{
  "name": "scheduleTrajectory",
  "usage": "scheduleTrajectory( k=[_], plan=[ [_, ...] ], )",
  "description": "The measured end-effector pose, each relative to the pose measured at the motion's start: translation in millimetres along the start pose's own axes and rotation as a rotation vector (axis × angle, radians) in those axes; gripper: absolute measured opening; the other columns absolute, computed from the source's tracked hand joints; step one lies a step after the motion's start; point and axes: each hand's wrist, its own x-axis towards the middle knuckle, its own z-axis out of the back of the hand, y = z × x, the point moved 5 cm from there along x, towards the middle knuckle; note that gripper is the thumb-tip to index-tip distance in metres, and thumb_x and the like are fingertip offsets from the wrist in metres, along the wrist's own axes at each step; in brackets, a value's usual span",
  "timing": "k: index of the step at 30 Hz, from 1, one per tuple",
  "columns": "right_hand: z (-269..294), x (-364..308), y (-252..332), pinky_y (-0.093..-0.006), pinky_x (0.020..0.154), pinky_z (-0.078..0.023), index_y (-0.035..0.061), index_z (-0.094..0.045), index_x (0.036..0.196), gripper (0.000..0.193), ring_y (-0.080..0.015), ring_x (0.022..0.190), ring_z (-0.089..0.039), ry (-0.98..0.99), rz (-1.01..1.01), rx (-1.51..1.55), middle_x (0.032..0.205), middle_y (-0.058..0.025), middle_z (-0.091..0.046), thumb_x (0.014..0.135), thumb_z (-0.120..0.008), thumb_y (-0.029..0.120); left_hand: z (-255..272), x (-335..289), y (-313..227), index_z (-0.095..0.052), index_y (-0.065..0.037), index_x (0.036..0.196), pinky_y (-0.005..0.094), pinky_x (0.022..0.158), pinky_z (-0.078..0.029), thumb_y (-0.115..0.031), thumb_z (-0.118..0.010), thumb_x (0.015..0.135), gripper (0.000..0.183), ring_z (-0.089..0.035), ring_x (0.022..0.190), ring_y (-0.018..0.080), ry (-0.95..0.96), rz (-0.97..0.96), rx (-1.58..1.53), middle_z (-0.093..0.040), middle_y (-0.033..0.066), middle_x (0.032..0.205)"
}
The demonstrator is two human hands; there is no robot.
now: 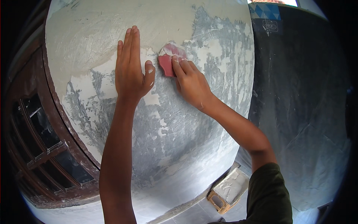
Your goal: The person applies wall putty to a damaged exterior wall near a window frame using a putty knife.
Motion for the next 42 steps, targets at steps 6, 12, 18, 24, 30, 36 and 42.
scheduleTrajectory(
  k=[6, 12, 18, 24, 30, 36, 42],
  plan=[
    [30.6, 34.5, -34.8, -0.0415, 0.071, -0.053, -0.0024, -0.058, 0.131, 0.053, -0.0330, 0.081, -0.063, -0.173, -0.113, 0.085, 0.089, -0.0156, -0.060, 0.078, -0.065, -0.006, -3.8, 0.8, 0.2, -0.030, 0.005, 0.154, 0.0556, 0.121, -0.018, -0.035, -0.035, 0.096, 0.070, -0.032, 0.148, 0.0390, 0.010, 0.007, -0.042, -0.038, 0.0241, 0.156],
    [-3.1, 16.9, -16.0, -0.0392, 0.075, -0.059, -0.0098, -0.055, 0.129, 0.048, -0.0328, 0.100, -0.063, -0.035, -0.033, -0.052, 0.106, -0.0183, -0.061, 0.082, -0.058, -0.002, -4.0, 1.8, -1.2, -0.030, 0.005, 0.153, 0.0557, 0.121, -0.018, -0.034, -0.036, 0.096, 0.070, -0.032, 0.148, 0.0392, 0.004, 0.008, -0.051, -0.038, 0.0248, 0.156],
    [28.9, 8.9, 11.4, -0.0392, 0.072, -0.056, -0.0042, -0.057, 0.131, 0.055, -0.0311, 0.090, -0.062, -0.025, -0.034, 0.153, 0.099, -0.0148, -0.060, 0.077, -0.066, -0.005, 1.0, 0.3, 1.9, -0.031, 0.005, 0.153, 0.0565, 0.121, -0.018, -0.033, -0.035, 0.096, 0.069, -0.032, 0.148, 0.0397, 0.004, 0.002, -0.043, -0.038, 0.0242, 0.156],
    [13.0, 32.8, -43.2, -0.0394, 0.070, -0.057, -0.0078, -0.056, 0.128, 0.048, -0.0324, 0.092, -0.063, -0.087, -0.096, -0.072, 0.099, -0.0171, -0.061, 0.081, -0.061, -0.003, -3.4, 5.6, -2.8, -0.031, 0.006, 0.152, 0.0561, 0.121, -0.021, -0.028, -0.040, 0.090, 0.071, -0.035, 0.146, 0.0398, -0.016, -0.012, -0.042, -0.040, 0.0248, 0.155],
    [10.8, -28.3, 13.0, -0.0365, 0.066, -0.059, -0.0092, -0.053, 0.133, 0.055, -0.0296, 0.096, -0.062, 0.051, 0.062, 0.061, 0.101, -0.0154, -0.060, 0.079, -0.063, -0.002, -1.3, 2.4, -0.6, -0.033, 0.007, 0.151, 0.0564, 0.120, -0.024, -0.022, -0.044, 0.085, 0.073, -0.038, 0.145, 0.0399, -0.007, -0.003, -0.014, -0.042, 0.0253, 0.153],
    [23.6, 30.5, -35.1, -0.0399, 0.073, -0.058, -0.0072, -0.056, 0.127, 0.050, -0.0335, 0.098, -0.063, -0.090, -0.153, 0.028, 0.105, -0.0180, -0.062, 0.078, -0.064, -0.003, -2.3, 2.8, 0.0, -0.031, 0.005, 0.153, 0.0563, 0.121, -0.018, -0.044, -0.030, 0.101, 0.071, -0.033, 0.147, 0.0398, -0.014, -0.007, -0.055, -0.038, 0.0219, 0.157],
    [-1.0, -26.9, 22.2, -0.0361, 0.069, -0.059, -0.0096, -0.055, 0.127, 0.049, -0.0320, 0.096, -0.063, 0.017, 0.041, 0.000, 0.104, -0.0171, -0.058, 0.080, -0.063, -0.001, -1.1, 0.8, 1.5, -0.031, 0.005, 0.152, 0.0567, 0.121, -0.018, -0.045, -0.029, 0.101, 0.072, -0.033, 0.147, 0.0403, -0.016, -0.004, -0.062, -0.038, 0.0229, 0.156]
  ],
)
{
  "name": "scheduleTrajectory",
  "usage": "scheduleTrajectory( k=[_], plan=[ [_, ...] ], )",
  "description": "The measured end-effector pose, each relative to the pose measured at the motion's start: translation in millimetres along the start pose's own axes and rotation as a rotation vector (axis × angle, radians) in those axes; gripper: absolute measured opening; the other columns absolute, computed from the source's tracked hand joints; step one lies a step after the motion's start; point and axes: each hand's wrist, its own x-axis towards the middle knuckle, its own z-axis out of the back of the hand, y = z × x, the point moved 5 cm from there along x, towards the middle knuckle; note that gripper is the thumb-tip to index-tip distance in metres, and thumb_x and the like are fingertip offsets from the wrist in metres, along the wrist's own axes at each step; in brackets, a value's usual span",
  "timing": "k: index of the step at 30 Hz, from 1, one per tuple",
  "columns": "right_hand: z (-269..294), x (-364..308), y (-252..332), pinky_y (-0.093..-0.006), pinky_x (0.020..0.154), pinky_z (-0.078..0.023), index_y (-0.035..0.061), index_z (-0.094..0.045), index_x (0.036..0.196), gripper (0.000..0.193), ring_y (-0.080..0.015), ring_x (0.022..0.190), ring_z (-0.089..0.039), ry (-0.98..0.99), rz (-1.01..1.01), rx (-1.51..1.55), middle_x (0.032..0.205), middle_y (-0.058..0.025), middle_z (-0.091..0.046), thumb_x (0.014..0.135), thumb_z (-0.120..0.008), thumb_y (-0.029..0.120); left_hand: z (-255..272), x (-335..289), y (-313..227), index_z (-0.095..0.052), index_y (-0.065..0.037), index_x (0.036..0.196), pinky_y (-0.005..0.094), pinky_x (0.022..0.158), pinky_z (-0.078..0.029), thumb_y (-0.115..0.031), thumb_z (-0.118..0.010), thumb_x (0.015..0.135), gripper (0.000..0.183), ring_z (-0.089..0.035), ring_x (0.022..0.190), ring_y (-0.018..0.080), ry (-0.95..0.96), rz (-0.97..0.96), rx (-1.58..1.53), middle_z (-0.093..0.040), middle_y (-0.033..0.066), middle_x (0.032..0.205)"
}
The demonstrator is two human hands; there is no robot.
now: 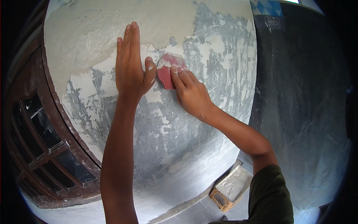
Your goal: The person applies wall putty to a damaged exterior wall near a window frame using a putty knife.
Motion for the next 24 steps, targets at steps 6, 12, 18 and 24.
scheduleTrajectory(
  k=[6, 12, 18, 24],
  plan=[
    [36.3, 43.8, -41.7, -0.0391, 0.072, -0.059, -0.0085, -0.056, 0.126, 0.049, -0.0319, 0.092, -0.063, -0.069, -0.134, 0.051, 0.100, -0.0171, -0.059, 0.078, -0.066, 0.000, -0.7, 0.5, 0.1, -0.030, 0.005, 0.153, 0.0572, 0.121, -0.018, -0.041, -0.031, 0.101, 0.070, -0.033, 0.147, 0.0403, -0.004, -0.004, 0.011, -0.038, 0.0226, 0.156],
    [4.0, 29.5, -27.4, -0.0374, 0.074, -0.060, -0.0097, -0.056, 0.126, 0.047, -0.0316, 0.100, -0.062, -0.032, -0.048, -0.003, 0.103, -0.0173, -0.059, 0.079, -0.059, -0.004, -1.6, 2.1, -0.8, -0.030, 0.005, 0.153, 0.0575, 0.121, -0.018, -0.042, -0.030, 0.101, 0.070, -0.033, 0.147, 0.0404, -0.015, -0.008, 0.002, -0.038, 0.0222, 0.157],
    [26.3, 37.1, -27.7, -0.0422, 0.073, -0.055, -0.0049, -0.057, 0.132, 0.056, -0.0321, 0.089, -0.064, -0.099, -0.150, 0.161, 0.095, -0.0161, -0.061, 0.077, -0.066, -0.005, 4.7, 0.5, 2.2, -0.032, 0.006, 0.152, 0.0565, 0.119, -0.023, -0.032, -0.035, 0.095, 0.068, -0.036, 0.146, 0.0403, -0.015, 0.008, 0.048, -0.041, 0.0240, 0.154],
    [1.0, 37.5, -40.2, -0.0391, 0.075, -0.059, -0.0117, -0.051, 0.133, 0.054, -0.0341, 0.097, -0.062, -0.075, -0.105, -0.028, 0.109, -0.0205, -0.060, 0.080, -0.061, -0.002, -0.1, 3.9, -3.0, -0.031, 0.007, 0.152, 0.0564, 0.120, -0.022, -0.032, -0.034, 0.095, 0.069, -0.034, 0.146, 0.0402, -0.026, 0.019, 0.004, -0.040, 0.0238, 0.155]
  ],
)
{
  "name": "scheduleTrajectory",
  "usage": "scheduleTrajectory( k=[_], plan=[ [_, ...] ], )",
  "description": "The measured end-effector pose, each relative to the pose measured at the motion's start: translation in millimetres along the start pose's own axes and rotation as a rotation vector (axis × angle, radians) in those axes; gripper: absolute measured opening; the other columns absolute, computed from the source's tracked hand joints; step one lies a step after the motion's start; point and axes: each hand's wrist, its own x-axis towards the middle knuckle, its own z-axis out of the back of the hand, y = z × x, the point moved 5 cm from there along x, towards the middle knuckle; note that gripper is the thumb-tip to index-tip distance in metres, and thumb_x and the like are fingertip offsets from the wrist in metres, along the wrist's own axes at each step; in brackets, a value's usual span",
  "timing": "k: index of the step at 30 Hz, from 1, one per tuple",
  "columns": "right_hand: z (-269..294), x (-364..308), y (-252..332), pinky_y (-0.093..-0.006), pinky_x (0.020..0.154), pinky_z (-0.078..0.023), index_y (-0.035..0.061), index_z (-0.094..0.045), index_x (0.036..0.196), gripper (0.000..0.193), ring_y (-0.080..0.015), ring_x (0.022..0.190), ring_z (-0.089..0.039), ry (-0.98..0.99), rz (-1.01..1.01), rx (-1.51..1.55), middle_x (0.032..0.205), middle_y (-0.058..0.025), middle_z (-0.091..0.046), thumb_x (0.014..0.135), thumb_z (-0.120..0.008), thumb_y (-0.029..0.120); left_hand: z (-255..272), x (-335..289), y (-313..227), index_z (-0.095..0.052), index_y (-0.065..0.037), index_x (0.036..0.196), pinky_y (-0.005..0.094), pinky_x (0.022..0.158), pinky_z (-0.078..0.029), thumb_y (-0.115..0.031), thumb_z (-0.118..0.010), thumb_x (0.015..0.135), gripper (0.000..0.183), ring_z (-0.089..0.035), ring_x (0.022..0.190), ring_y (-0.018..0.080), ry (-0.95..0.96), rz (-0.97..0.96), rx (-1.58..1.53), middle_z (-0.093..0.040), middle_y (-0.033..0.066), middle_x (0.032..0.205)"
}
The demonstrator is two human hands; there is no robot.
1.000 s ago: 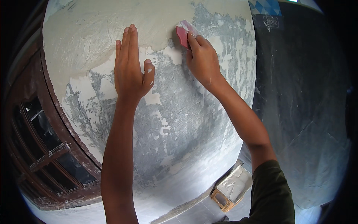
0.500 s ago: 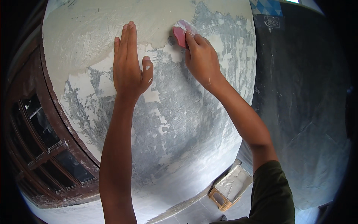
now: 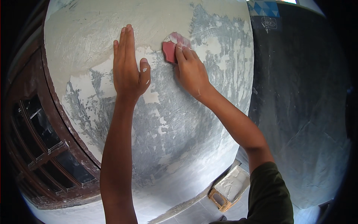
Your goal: The person applies wall putty to a damaged exterior wall near a window frame using a putty knife.
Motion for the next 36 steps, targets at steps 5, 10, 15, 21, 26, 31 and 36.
scheduleTrajectory(
  k=[5, 10, 15, 21, 26, 31, 36],
  plan=[
    [13.0, -44.9, 39.4, -0.0364, 0.073, -0.060, -0.0088, -0.050, 0.137, 0.061, -0.0320, 0.096, -0.061, 0.076, 0.071, 0.155, 0.103, -0.0156, -0.058, 0.078, -0.064, -0.003, 3.2, -3.0, 5.3, -0.031, 0.007, 0.152, 0.0563, 0.120, -0.021, -0.033, -0.033, 0.095, 0.069, -0.034, 0.147, 0.0406, -0.012, 0.013, -0.019, -0.040, 0.0235, 0.155],
    [26.6, 11.1, -1.2, -0.0408, 0.071, -0.056, -0.0039, -0.056, 0.132, 0.055, -0.0303, 0.089, -0.061, -0.056, -0.064, 0.100, 0.100, -0.0128, -0.059, 0.078, -0.067, -0.001, 4.5, -1.2, 3.6, -0.031, 0.007, 0.152, 0.0567, 0.120, -0.021, -0.033, -0.033, 0.095, 0.069, -0.035, 0.146, 0.0413, -0.018, -0.005, -0.008, -0.040, 0.0239, 0.155],
    [-2.2, -2.9, 16.4, -0.0374, 0.074, -0.059, -0.0077, -0.054, 0.131, 0.049, -0.0308, 0.101, -0.059, 0.037, 0.014, 0.034, 0.107, -0.0150, -0.058, 0.082, -0.058, -0.001, 1.0, -2.1, 3.0, -0.032, 0.008, 0.151, 0.0572, 0.120, -0.022, -0.032, -0.032, 0.095, 0.069, -0.036, 0.145, 0.0419, -0.022, -0.002, -0.019, -0.041, 0.0249, 0.154],
    [18.9, -37.0, 48.3, -0.0389, 0.074, -0.054, -0.0036, -0.055, 0.135, 0.062, -0.0298, 0.087, -0.059, 0.036, 0.039, 0.245, 0.095, -0.0128, -0.058, 0.074, -0.069, -0.007, 5.5, -5.1, 6.9, -0.030, 0.004, 0.153, 0.0582, 0.121, -0.016, -0.030, -0.033, 0.094, 0.068, -0.032, 0.148, 0.0399, -0.026, 0.009, -0.053, -0.037, 0.0215, 0.157],
    [20.5, 15.0, 5.1, -0.0409, 0.075, -0.056, -0.0039, -0.055, 0.133, 0.056, -0.0306, 0.094, -0.060, -0.080, -0.101, 0.106, 0.102, -0.0131, -0.060, 0.078, -0.065, -0.001, 4.5, -2.3, 2.7, -0.030, 0.003, 0.154, 0.0581, 0.121, -0.015, -0.027, -0.034, 0.092, 0.069, -0.032, 0.148, 0.0399, -0.025, 0.021, -0.061, -0.037, 0.0214, 0.157],
    [-1.1, -32.9, 42.9, -0.0381, 0.077, -0.059, -0.0042, -0.056, 0.132, 0.053, -0.0317, 0.101, -0.060, 0.082, 0.034, 0.143, 0.107, -0.0144, -0.061, 0.079, -0.063, 0.000, 4.0, -2.4, 3.8, -0.030, 0.003, 0.154, 0.0578, 0.121, -0.015, -0.029, -0.033, 0.095, 0.068, -0.031, 0.148, 0.0392, -0.023, 0.020, -0.061, -0.037, 0.0205, 0.158],
    [20.3, -13.0, 26.4, -0.0391, 0.076, -0.057, -0.0014, -0.061, 0.128, 0.050, -0.0320, 0.092, -0.062, -0.017, -0.002, 0.217, 0.101, -0.0138, -0.061, 0.078, -0.065, -0.003, 8.8, -1.6, 5.6, -0.031, 0.007, 0.152, 0.0570, 0.120, -0.021, -0.035, -0.032, 0.095, 0.070, -0.035, 0.146, 0.0413, -0.013, 0.007, -0.009, -0.040, 0.0234, 0.155]
  ],
)
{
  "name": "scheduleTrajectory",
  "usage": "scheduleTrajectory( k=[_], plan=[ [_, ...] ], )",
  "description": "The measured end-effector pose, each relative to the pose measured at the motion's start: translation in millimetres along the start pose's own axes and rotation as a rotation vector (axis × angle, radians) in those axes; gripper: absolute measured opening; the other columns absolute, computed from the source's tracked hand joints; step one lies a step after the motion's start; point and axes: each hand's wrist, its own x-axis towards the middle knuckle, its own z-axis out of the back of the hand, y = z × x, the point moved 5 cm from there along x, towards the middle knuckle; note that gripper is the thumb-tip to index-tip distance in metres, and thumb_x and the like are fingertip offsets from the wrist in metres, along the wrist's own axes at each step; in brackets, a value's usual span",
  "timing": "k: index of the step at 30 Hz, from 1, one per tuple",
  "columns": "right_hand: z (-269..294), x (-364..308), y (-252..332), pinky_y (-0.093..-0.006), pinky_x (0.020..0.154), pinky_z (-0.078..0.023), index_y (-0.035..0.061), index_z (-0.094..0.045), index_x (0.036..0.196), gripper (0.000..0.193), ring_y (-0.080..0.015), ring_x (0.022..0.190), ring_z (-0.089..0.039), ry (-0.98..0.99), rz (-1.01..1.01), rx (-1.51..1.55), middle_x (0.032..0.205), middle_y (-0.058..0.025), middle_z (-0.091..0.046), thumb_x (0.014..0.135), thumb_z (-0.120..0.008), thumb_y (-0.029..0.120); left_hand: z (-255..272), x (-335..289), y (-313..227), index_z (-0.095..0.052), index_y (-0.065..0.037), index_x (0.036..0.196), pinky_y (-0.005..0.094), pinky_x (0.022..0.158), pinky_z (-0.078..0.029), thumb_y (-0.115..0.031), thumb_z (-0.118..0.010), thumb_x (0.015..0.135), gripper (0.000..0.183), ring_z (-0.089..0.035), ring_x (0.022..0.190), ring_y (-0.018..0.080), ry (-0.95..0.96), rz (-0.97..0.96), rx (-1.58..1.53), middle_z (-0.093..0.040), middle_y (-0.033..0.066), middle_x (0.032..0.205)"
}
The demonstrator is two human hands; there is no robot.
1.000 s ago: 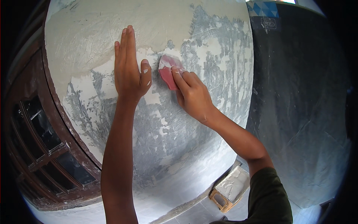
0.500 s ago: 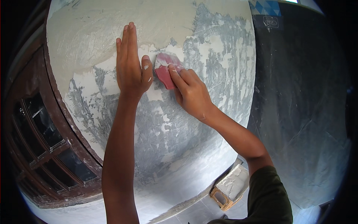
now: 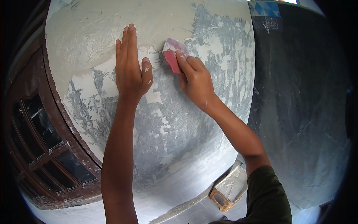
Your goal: The person applies wall putty to a damaged exterior wall near a window frame using a putty knife.
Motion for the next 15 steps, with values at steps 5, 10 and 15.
scheduleTrajectory(
  k=[5, 10, 15],
  plan=[
    [-0.9, 30.8, -40.0, -0.0385, 0.073, -0.059, -0.0046, -0.058, 0.128, 0.050, -0.0317, 0.096, -0.062, -0.092, -0.055, -0.187, 0.103, -0.0160, -0.062, 0.079, -0.064, 0.000, -8.2, 0.8, -4.6, -0.030, 0.003, 0.154, 0.0569, 0.121, -0.016, -0.033, -0.032, 0.098, 0.067, -0.032, 0.148, 0.0394, 0.003, -0.002, -0.054, -0.037, 0.0208, 0.158],
    [-17.6, -28.4, 6.0, -0.0382, 0.074, -0.059, -0.0056, -0.055, 0.132, 0.057, -0.0299, 0.096, -0.062, 0.075, 0.047, -0.079, 0.105, -0.0149, -0.061, 0.077, -0.067, -0.002, -7.0, -2.5, -0.8, -0.030, 0.003, 0.154, 0.0567, 0.121, -0.016, -0.035, -0.031, 0.100, 0.066, -0.032, 0.148, 0.0387, 0.006, -0.006, -0.032, -0.038, 0.0209, 0.158],
    [8.8, 10.7, -17.7, -0.0382, 0.068, -0.056, -0.0020, -0.058, 0.131, 0.054, -0.0290, 0.091, -0.062, -0.087, -0.028, -0.123, 0.100, -0.0108, -0.063, 0.078, -0.068, -0.001, -6.3, -1.8, -1.6, -0.031, 0.003, 0.153, 0.0565, 0.121, -0.016, -0.038, -0.029, 0.102, 0.066, -0.032, 0.148, 0.0381, 0.003, -0.017, -0.021, -0.038, 0.0206, 0.157]
  ],
)
